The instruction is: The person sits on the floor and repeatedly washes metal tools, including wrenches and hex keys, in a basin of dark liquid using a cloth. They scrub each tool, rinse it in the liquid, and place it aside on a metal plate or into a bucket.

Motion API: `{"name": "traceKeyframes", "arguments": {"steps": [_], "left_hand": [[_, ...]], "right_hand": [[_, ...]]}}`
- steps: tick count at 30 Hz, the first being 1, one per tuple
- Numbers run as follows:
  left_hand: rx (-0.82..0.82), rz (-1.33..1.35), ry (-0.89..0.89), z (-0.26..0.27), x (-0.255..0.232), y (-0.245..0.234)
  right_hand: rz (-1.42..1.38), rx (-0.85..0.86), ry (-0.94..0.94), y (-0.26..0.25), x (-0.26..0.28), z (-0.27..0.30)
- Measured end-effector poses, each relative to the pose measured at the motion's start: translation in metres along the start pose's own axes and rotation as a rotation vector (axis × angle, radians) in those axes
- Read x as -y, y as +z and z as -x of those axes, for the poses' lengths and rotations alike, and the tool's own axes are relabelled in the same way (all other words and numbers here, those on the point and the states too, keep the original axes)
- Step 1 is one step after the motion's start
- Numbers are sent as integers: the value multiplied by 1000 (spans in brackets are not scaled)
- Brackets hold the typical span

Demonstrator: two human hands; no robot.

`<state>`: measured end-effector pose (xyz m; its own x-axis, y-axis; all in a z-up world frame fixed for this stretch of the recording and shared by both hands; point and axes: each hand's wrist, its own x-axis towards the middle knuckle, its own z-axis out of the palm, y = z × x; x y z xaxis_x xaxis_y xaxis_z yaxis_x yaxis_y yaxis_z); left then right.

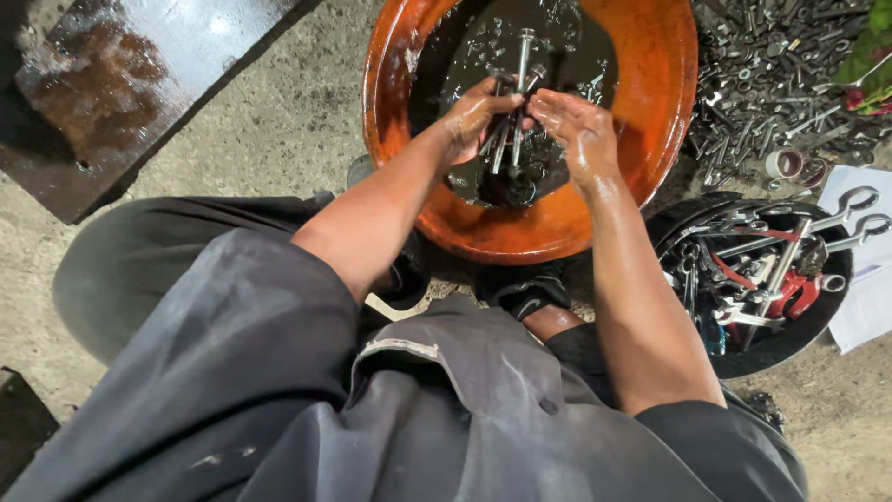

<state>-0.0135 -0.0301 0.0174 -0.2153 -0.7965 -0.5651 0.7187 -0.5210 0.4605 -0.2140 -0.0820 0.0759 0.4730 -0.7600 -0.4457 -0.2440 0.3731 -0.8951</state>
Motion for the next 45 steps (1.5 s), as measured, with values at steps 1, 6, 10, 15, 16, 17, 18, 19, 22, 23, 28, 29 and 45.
{"name": "traceKeyframes", "arguments": {"steps": [1,6,10,15,16,17,18,19,22,23,28,29,45], "left_hand": [[-8,12,13,-6,-2,-5],[5,108,41,-14,-9,-23],[153,206,-2,-5,-25,-20],[318,264,-52,15,-45,-16],[300,254,-52,16,-48,-14],[281,244,-53,17,-51,-13],[265,239,-53,18,-51,-12],[290,241,-51,17,-52,-11],[345,202,-35,22,-50,-17],[361,156,-16,21,-52,-18],[425,62,-58,23,-51,-18],[434,49,-74,24,-51,-17],[133,-90,-86,21,-60,-24]], "right_hand": [[121,-51,-50,-2,1,-4],[867,-189,108,9,-40,9],[1474,187,90,32,-119,32],[1481,336,-270,21,-168,29],[1394,296,-327,13,-161,25],[1306,257,-383,6,-151,22],[1073,265,-120,-2,-136,20],[829,268,132,-10,-119,17],[836,220,301,-30,-69,18],[789,105,162,-35,-54,16],[799,-372,-152,-61,-18,-9],[646,-394,-132,-59,-21,-14],[783,21,366,94,-68,39]]}}
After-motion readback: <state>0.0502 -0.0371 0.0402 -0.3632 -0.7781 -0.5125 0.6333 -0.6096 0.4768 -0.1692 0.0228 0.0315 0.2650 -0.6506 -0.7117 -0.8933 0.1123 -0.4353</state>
